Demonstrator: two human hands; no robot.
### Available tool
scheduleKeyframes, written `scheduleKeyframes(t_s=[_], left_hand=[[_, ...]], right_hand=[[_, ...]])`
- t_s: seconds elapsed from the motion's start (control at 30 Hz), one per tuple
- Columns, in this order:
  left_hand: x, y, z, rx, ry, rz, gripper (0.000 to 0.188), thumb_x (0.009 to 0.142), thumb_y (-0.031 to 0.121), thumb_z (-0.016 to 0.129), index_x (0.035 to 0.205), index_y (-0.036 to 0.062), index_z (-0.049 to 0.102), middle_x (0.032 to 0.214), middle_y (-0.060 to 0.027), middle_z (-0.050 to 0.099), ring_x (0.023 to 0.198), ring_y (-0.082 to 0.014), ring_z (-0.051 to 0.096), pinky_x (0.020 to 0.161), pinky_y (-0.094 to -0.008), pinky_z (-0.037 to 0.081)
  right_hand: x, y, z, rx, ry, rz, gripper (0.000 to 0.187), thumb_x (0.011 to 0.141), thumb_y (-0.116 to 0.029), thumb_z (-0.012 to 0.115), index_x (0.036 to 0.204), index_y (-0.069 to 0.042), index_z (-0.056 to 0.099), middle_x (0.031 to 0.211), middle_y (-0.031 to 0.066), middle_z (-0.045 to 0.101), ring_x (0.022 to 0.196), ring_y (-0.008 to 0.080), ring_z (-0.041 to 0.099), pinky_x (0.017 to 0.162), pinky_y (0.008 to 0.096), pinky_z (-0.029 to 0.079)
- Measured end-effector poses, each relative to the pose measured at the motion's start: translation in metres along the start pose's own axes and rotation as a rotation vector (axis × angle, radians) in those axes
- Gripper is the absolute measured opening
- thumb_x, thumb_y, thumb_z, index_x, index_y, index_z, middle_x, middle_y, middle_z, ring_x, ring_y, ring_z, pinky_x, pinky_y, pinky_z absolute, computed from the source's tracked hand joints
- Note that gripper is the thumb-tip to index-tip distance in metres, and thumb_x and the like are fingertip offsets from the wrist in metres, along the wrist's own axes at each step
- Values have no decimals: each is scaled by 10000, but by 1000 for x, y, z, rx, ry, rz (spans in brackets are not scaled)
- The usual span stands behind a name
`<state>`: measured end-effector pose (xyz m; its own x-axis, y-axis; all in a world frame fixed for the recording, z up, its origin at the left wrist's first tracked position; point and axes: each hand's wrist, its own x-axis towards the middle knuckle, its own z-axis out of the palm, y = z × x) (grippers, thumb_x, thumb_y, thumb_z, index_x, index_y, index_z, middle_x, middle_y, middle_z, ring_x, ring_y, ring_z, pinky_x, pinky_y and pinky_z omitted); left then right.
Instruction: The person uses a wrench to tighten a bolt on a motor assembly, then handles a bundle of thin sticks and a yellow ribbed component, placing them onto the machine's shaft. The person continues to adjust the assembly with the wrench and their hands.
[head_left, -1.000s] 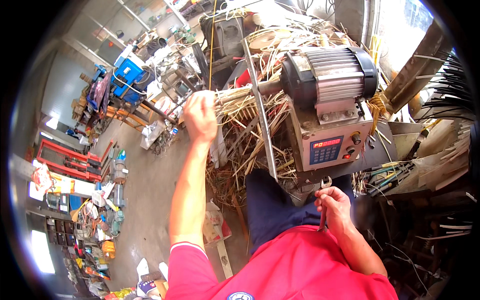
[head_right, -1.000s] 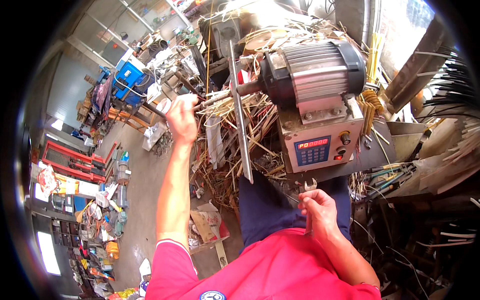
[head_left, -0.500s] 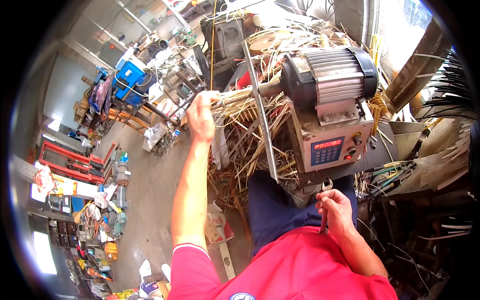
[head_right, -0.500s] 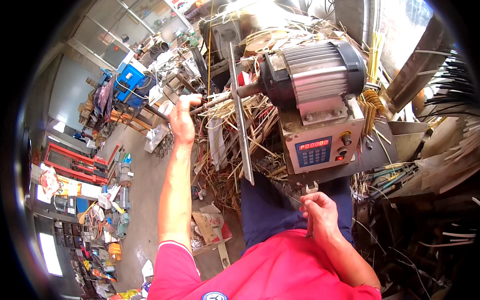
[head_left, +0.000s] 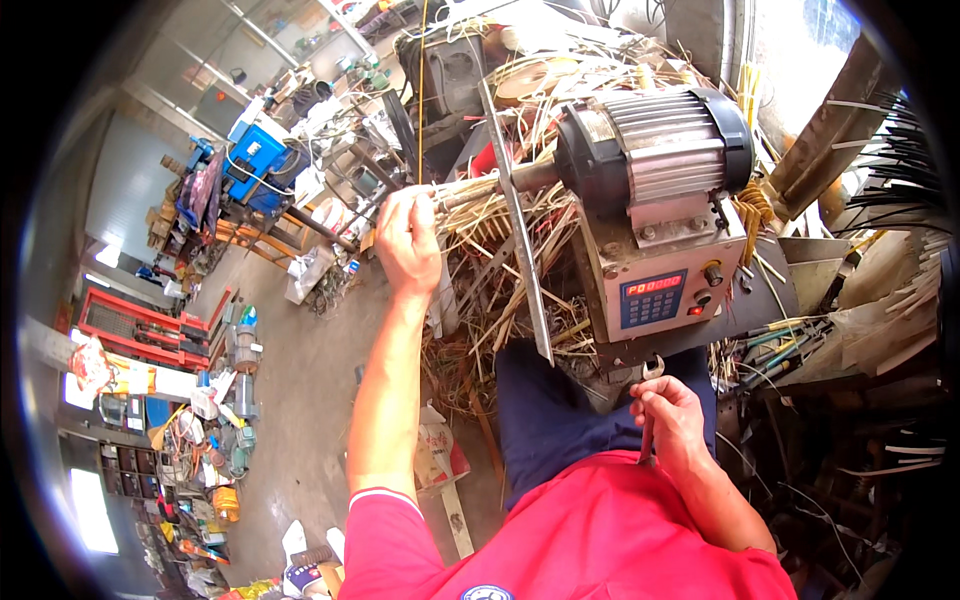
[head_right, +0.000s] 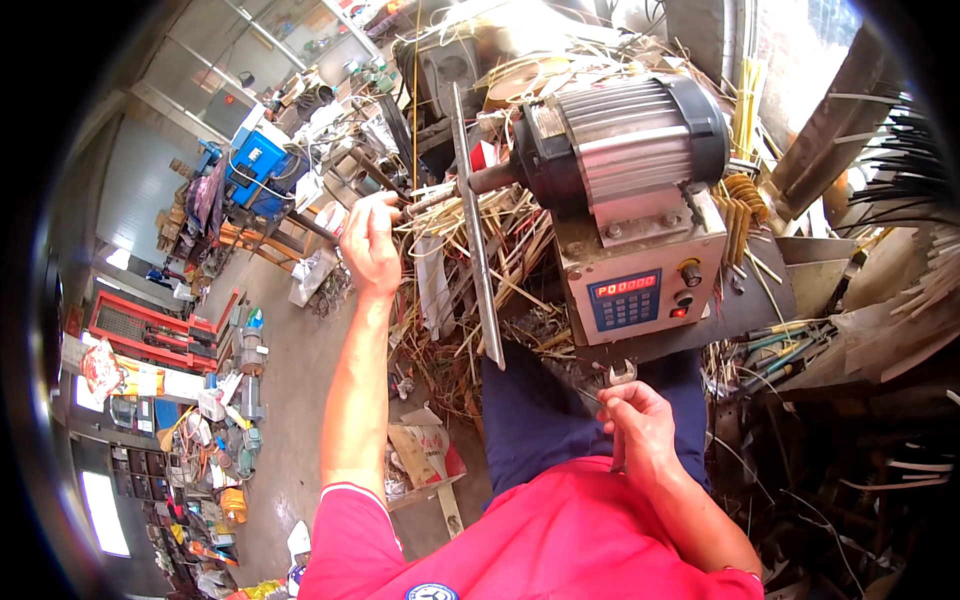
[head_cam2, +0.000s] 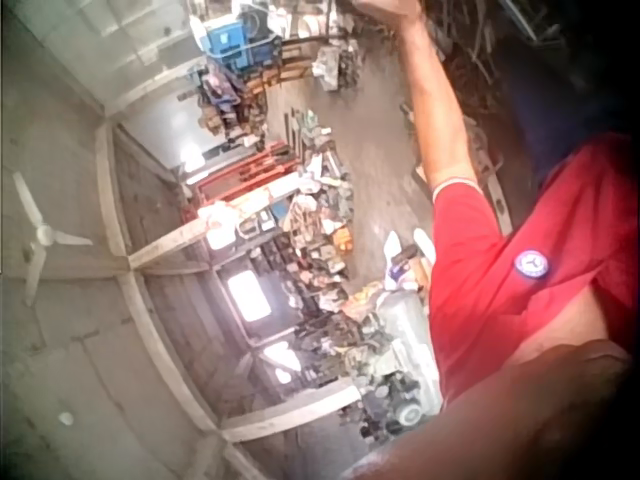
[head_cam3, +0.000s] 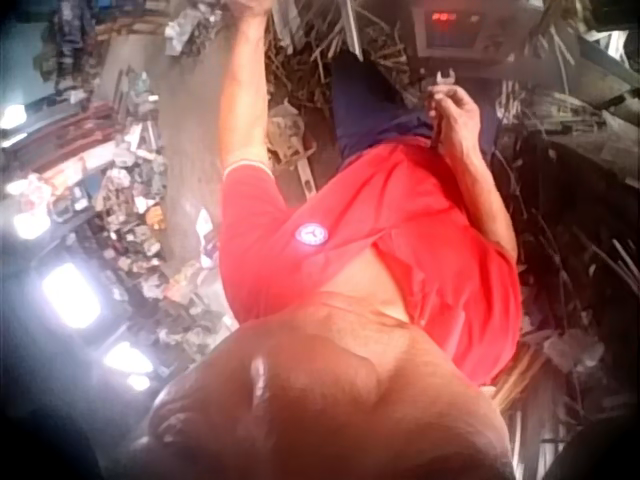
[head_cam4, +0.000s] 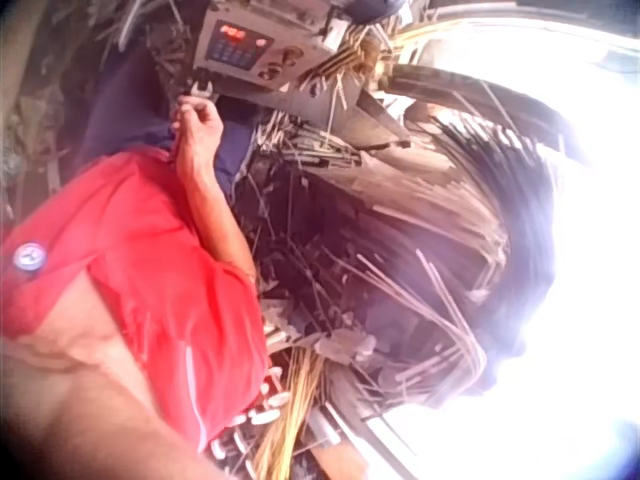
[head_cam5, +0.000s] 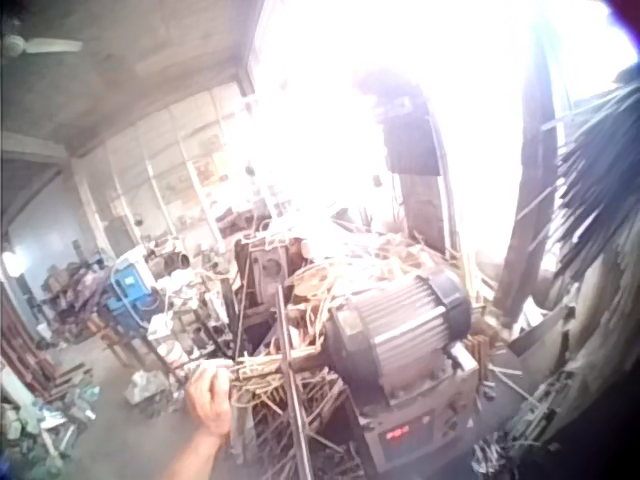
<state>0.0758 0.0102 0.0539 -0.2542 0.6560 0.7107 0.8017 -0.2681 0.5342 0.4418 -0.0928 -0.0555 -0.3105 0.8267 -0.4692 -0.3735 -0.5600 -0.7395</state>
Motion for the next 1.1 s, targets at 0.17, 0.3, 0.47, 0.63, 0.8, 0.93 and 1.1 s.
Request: scheduleKeyframes(t_s=[0.17,0.3,0.47,0.63,0.8,0.93,1.1], left_hand=[[2,-8,6,74,-101,91,322,1029,220,497,957,-25,693,1000,-95,712,936,-189,657,855,-315,501],[7,-8,8,121,-22,159,355,1037,247,490,966,-28,703,1048,-110,707,1006,-206,652,888,-334,501],[5,-2,1,-130,-133,-72,354,1021,288,543,1056,-31,694,1139,-160,681,1080,-299,642,968,-401,477],[8,-10,9,370,-134,452,275,971,227,607,1087,-4,701,1127,-136,690,961,-265,687,830,-379,547],[8,-6,11,322,-3,353,263,898,173,646,1026,-50,695,1127,-162,678,973,-306,673,897,-394,531],[0,-6,1,-28,-83,133,219,871,178,670,966,-16,710,1001,-164,697,943,-322,670,878,-414,527],[2,6,11,514,-169,396,217,864,151,676,1036,24,645,1105,-141,670,1011,-312,652,922,-405,488]], right_hand=[[2,1,-1,22,6,-17,63,923,-22,622,981,-9,643,885,84,678,637,71,576,492,190,480],[-1,3,-3,15,0,12,60,924,-16,618,978,-7,641,921,84,683,650,71,577,510,189,486],[-1,1,1,2,32,-12,60,925,-15,612,977,-3,640,887,85,680,636,72,579,501,195,485],[1,4,0,10,31,-34,63,931,-20,604,976,1,642,845,86,672,627,68,577,453,197,464],[-1,2,-4,22,-19,-5,51,921,-4,618,966,-5,643,931,82,687,674,79,595,566,196,496],[0,5,-4,31,-21,-25,45,921,-3,622,961,-5,642,969,79,688,705,91,604,622,204,505],[2,7,-5,37,-27,-26,44,923,-4,621,961,-5,642,976,82,689,714,97,608,627,208,507]])
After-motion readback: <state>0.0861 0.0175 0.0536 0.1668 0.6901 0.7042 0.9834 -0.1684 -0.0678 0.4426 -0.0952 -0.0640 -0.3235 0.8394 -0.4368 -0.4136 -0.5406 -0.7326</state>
